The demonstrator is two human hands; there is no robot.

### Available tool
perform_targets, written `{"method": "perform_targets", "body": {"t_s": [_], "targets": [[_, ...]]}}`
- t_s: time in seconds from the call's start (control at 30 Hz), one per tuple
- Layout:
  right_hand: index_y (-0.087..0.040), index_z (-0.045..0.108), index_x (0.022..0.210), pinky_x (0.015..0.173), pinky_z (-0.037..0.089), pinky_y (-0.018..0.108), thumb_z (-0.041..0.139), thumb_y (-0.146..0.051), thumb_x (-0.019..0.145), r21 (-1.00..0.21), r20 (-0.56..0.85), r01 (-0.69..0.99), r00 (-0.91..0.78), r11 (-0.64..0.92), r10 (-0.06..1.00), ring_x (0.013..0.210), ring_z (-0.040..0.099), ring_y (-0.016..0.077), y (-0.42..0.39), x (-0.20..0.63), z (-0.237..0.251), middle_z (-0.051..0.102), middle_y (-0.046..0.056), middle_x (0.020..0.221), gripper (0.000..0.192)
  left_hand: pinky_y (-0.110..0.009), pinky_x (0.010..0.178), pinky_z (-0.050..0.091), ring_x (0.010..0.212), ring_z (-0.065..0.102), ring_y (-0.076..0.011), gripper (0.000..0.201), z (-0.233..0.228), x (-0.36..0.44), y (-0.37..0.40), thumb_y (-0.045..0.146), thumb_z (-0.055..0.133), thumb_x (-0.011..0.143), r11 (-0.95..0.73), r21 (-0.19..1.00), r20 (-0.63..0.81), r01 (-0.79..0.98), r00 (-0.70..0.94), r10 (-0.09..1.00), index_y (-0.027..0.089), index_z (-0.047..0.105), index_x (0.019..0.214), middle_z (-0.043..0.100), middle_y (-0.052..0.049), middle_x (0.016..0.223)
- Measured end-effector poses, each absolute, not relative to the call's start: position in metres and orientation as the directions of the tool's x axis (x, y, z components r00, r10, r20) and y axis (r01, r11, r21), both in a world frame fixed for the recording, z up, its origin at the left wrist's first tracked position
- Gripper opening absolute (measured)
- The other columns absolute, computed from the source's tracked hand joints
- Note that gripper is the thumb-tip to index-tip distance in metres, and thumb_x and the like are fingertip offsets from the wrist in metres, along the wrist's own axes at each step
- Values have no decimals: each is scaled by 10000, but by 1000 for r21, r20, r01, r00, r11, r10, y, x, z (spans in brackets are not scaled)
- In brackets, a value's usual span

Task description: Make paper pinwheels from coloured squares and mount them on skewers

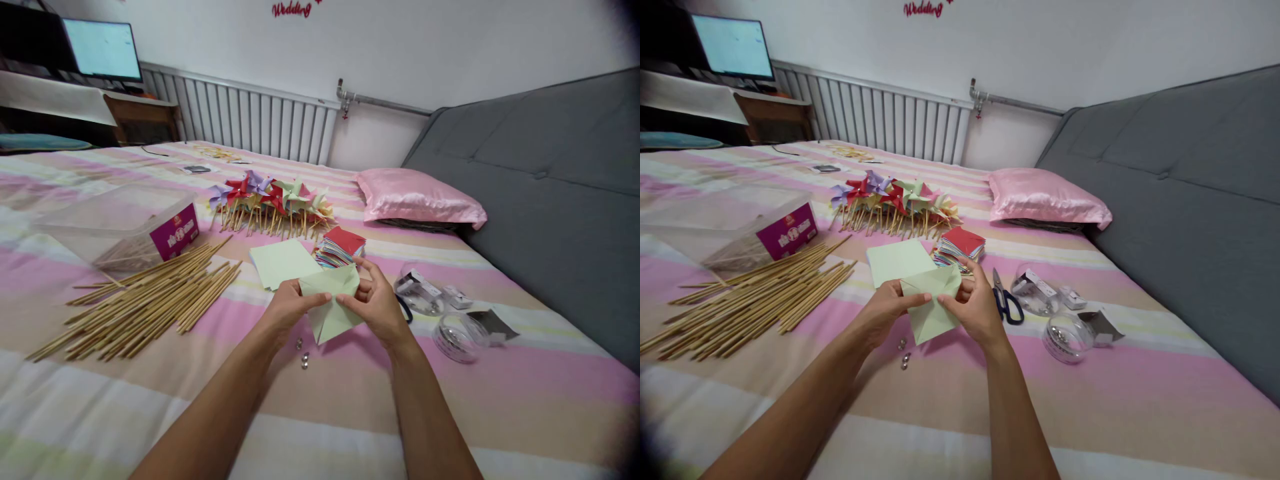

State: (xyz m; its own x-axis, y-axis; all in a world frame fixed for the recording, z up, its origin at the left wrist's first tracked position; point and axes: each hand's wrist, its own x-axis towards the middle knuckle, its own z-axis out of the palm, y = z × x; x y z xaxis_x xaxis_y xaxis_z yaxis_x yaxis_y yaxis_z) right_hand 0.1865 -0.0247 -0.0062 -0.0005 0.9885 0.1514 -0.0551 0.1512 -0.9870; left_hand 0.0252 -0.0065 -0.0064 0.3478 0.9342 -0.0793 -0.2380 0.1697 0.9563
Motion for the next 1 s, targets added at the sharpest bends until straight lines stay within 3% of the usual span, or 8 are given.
{"method": "perform_targets", "body": {"t_s": [0.37, 0.53, 0.87, 1.0], "targets": [[-244, 340, 1274, 697, 526, 305, 723, -243, 656, -985, 162, -69, -57, 158, 985, 776, 666, 180, -26, 184, -6, 690, 43, 890, 727, -274, 647, 464, 700, 621, -186, 363, -14, 27, -7, 217, 766, 558, 121, 960, -57, -251, 249, 967, 93, 687, 889, 706, -99, 835], [-210, 389, 1245, 637, 511, 261, 718, -249, 652, -983, 180, -21, 12, 180, 984, 654, 642, 140, -23, 186, -8, 675, 0, 751, 679, -269, 630, 462, 668, 613, -177, 338, -13, 27, -6, 201, 762, 544, 120, 966, -72, -230, 207, 976, 90, 687, 855, 705, -88, 797], [-191, 446, 1181, 732, 511, 317, 710, -272, 661, -964, 259, 7, 217, 264, 941, 729, 648, 161, -21, 189, -10, 667, 24, 786, 589, -259, 605, 448, 663, 612, -181, 354, -15, 26, -6, 205, 761, 536, 142, 972, -101, -185, 218, 971, 88, 681, 860, 701, -94, 801], [-197, 465, 1170, 725, 501, 311, 689, -273, 692, -932, 363, 120, 258, 343, 895, 778, 628, 161, -23, 189, -4, 652, 56, 900, 533, -258, 605, 442, 660, 611, -183, 340, -15, 24, -4, 206, 754, 536, 143, 964, -106, -225, 170, 980, 76, 679, 841, 698, -99, 790]]}}
